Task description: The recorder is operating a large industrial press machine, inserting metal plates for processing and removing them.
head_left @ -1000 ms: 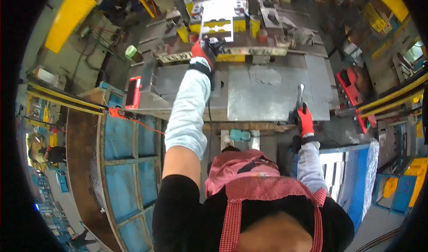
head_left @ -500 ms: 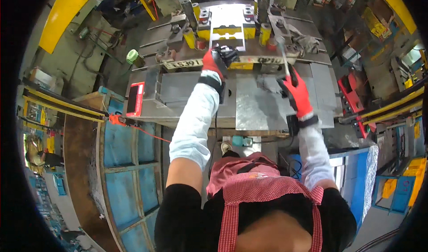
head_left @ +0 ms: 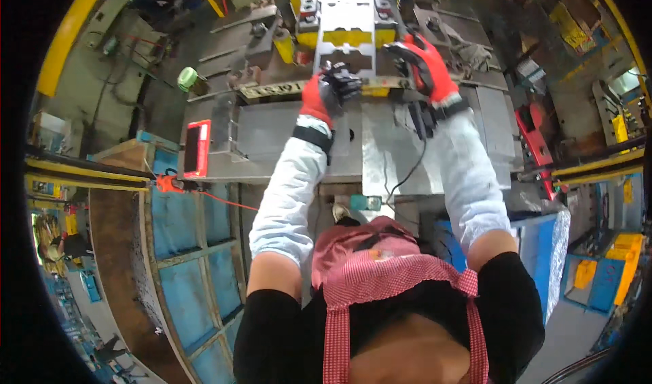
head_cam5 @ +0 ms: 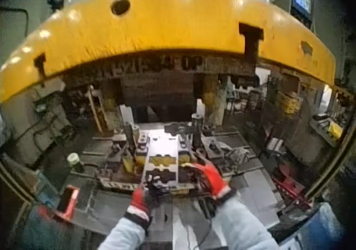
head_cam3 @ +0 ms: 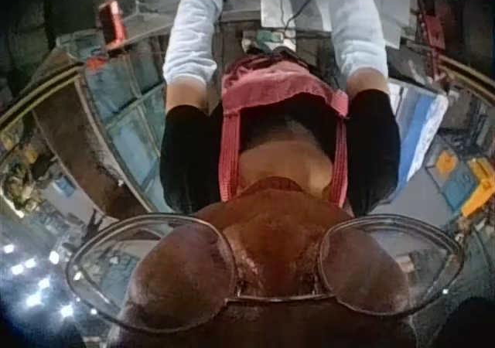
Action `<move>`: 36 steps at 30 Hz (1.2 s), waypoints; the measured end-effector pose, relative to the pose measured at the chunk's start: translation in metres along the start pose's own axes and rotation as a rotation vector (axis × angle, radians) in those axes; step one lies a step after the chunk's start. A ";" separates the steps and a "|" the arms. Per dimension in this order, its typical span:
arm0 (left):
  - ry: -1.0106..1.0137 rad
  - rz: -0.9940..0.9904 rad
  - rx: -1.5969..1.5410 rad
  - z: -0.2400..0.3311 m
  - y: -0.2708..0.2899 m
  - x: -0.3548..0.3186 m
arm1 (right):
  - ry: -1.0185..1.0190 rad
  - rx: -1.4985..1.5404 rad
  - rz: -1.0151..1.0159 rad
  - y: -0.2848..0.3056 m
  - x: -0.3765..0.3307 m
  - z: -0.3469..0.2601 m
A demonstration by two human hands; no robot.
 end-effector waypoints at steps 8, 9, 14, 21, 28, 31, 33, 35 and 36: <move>-0.336 0.448 1.366 0.032 0.018 -0.107 | -0.694 0.175 0.225 0.072 -0.229 0.030; -0.272 0.474 1.158 0.022 0.003 -0.114 | -0.731 0.262 0.265 0.077 -0.240 0.040; -0.216 0.587 1.262 0.004 -0.067 -0.171 | -0.825 0.104 0.266 0.106 -0.266 0.113; -0.358 1.094 1.488 0.008 -0.085 -0.388 | -0.398 -0.507 0.143 0.113 -0.254 0.140; -0.781 1.698 1.920 0.011 -0.086 -0.554 | -0.835 0.316 0.336 0.153 -0.254 0.226; -1.060 1.732 1.080 0.039 -0.117 -0.561 | -0.617 -0.491 -0.119 0.197 -0.253 0.284; -1.454 1.462 0.338 0.034 -0.106 -0.597 | -0.678 -0.432 -0.014 0.176 -0.228 0.267; -1.593 1.355 0.405 0.092 -0.106 -0.631 | -0.818 -0.121 0.273 0.155 -0.226 0.241; -1.512 1.189 0.578 0.139 -0.131 -0.622 | -0.775 -0.027 0.332 0.148 -0.223 0.235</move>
Point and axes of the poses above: each hand's wrist, its own x-axis towards the middle knuckle, its own y-axis out of the back of the hand, z = x × y, the point moved 6 cm from there along x, towards the middle knuckle, and after that the axes turned 2 degrees about y, right-handed, at the moved point
